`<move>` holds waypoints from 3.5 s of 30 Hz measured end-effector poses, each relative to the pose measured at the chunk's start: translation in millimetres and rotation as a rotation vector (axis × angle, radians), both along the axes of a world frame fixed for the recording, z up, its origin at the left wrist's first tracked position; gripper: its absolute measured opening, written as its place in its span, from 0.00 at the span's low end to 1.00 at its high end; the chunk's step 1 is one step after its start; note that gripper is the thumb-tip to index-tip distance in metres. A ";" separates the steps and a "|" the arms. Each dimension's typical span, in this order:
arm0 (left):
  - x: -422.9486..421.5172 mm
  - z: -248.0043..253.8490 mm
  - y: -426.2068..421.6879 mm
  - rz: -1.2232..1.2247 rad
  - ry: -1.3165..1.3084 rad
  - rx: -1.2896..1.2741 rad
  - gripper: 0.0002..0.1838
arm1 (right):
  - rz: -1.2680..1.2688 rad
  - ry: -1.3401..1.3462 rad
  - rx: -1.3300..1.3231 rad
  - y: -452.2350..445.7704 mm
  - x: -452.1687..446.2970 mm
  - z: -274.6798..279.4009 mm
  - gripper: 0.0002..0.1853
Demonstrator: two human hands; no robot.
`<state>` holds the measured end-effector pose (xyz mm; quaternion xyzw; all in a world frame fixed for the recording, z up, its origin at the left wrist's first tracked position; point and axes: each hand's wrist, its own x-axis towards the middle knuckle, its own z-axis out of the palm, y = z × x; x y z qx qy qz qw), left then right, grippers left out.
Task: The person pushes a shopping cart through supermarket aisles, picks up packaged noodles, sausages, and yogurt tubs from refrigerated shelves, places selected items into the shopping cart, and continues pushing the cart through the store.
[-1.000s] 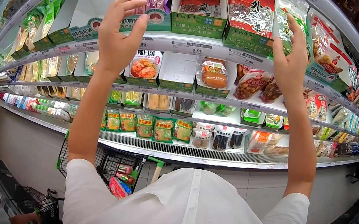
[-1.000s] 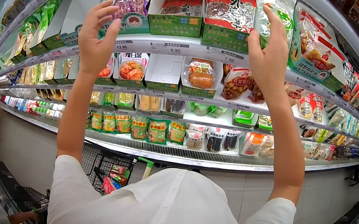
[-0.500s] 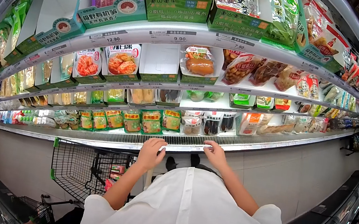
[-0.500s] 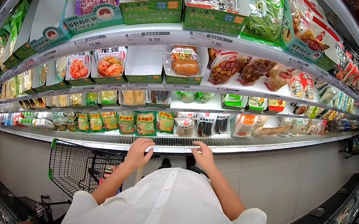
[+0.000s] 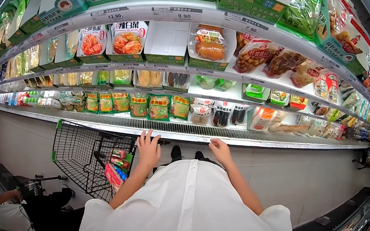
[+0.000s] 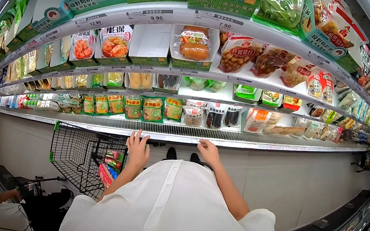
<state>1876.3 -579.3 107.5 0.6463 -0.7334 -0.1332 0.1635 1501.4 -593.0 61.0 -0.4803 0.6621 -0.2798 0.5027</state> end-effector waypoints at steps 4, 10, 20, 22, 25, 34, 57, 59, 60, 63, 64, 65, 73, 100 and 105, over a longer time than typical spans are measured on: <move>-2.7 0.3 2.7 0.049 -0.021 -0.040 0.24 | 0.008 -0.017 0.028 6.1 -20.6 -18.6 0.20; -1.9 4.7 5.0 0.090 -0.093 -0.105 0.21 | 0.017 -0.058 0.082 24.0 -58.9 -63.8 0.20; 20.9 -11.3 5.8 0.206 -0.115 -0.093 0.23 | 0.012 -0.030 0.129 41.7 -112.7 -75.0 0.19; 19.0 -14.0 8.2 0.218 -0.125 -0.085 0.25 | 0.018 -0.015 0.120 28.5 -123.2 -67.8 0.19; 1.1 -5.4 3.3 0.239 -0.135 -0.155 0.28 | -0.060 0.031 -0.032 -16.6 -143.4 -42.3 0.21; -138.3 56.9 -75.9 0.067 0.395 -0.101 0.28 | -0.300 0.153 -0.401 -209.5 -184.3 35.3 0.27; -113.7 53.3 -134.5 0.167 0.721 0.210 0.27 | 0.398 0.919 -0.390 -334.9 -139.7 49.2 0.27; -109.1 56.4 -138.4 0.196 0.728 0.209 0.27 | 0.343 0.805 -0.464 -333.5 -136.8 40.4 0.28; -106.0 57.6 -140.7 0.213 0.737 0.208 0.27 | 0.341 0.775 -0.417 -334.7 -134.3 39.5 0.29; -91.3 50.1 -142.8 0.215 0.768 0.146 0.27 | 0.327 0.755 -0.404 -343.3 -142.8 -2.2 0.30; -89.0 53.2 -143.1 0.215 0.772 0.123 0.27 | 0.303 0.773 -0.434 -342.6 -140.0 -6.2 0.31; -85.2 56.9 -142.9 0.238 0.772 0.151 0.27 | 0.310 0.784 -0.399 -342.2 -141.7 -8.3 0.32; -26.0 61.2 -188.0 0.398 0.761 0.017 0.30 | 0.374 1.087 -0.606 -299.5 -124.3 36.1 0.26; -240.9 49.3 -294.9 -0.317 0.405 0.164 0.21 | 0.354 0.767 -0.462 -241.1 -109.2 86.9 0.15; -265.7 26.2 -308.1 -0.356 0.491 0.397 0.18 | 0.059 0.775 -0.521 -237.4 -162.5 41.9 0.17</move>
